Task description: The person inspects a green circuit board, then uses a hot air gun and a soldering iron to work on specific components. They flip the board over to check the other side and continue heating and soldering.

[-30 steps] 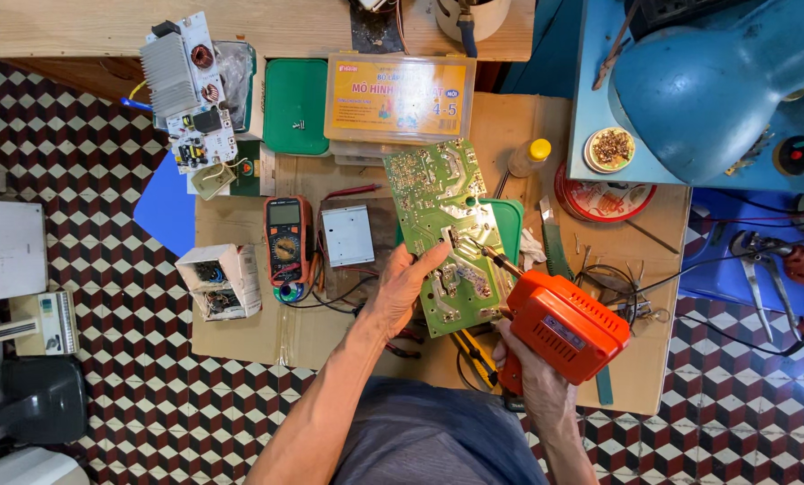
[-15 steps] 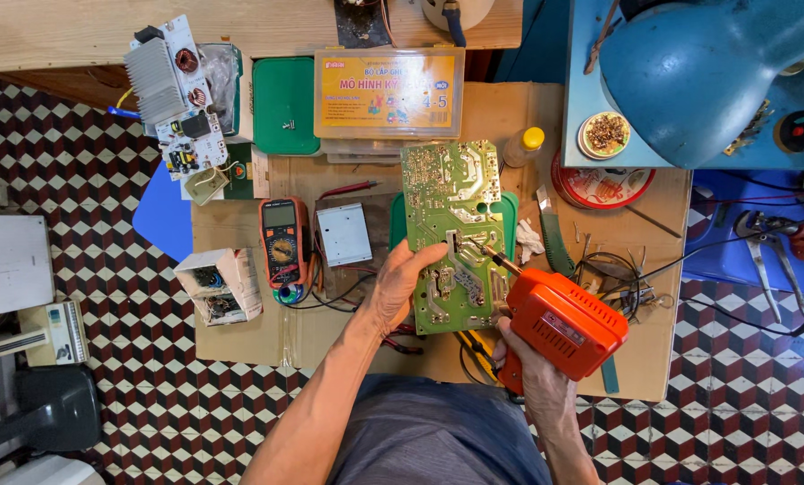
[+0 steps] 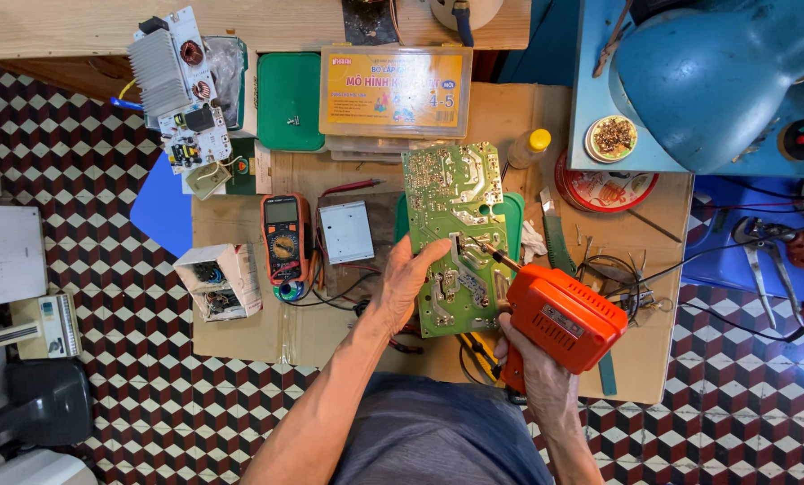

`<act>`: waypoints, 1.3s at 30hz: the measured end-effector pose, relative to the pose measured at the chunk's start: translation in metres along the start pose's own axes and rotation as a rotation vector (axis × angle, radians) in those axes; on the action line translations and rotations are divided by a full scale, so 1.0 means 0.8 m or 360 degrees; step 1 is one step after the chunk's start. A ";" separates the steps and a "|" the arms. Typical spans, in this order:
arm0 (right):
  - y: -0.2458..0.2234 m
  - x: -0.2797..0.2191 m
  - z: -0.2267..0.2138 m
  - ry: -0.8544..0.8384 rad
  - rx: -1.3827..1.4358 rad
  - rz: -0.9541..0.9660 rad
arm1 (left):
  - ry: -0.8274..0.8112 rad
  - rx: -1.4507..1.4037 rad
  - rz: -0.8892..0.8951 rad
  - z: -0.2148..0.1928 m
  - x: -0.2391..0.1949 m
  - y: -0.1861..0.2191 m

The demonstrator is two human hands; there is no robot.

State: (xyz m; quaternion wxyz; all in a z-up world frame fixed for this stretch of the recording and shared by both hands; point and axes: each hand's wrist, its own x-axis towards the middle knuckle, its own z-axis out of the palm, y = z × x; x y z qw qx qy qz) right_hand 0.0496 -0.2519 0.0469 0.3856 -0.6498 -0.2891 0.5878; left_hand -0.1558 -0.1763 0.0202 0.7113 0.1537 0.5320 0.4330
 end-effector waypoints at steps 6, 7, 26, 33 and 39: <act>0.001 -0.001 -0.002 -0.0047 -0.0035 0.0023 | 0.0018 0.0006 -0.0028 -0.006 0.004 -0.007; 0.002 -0.001 -0.003 -0.0045 -0.0019 0.0032 | 0.0006 0.0017 -0.0018 -0.006 0.005 -0.007; -0.006 -0.005 0.003 -0.0033 -0.0116 0.0033 | 0.0170 0.0067 0.0035 0.021 0.001 0.005; -0.006 -0.006 0.008 0.0015 -0.0004 0.0018 | 0.0195 0.0195 0.0006 0.023 0.001 0.012; -0.013 -0.005 0.007 -0.0026 -0.0054 0.0023 | 0.0181 0.0173 -0.0002 0.022 0.002 0.011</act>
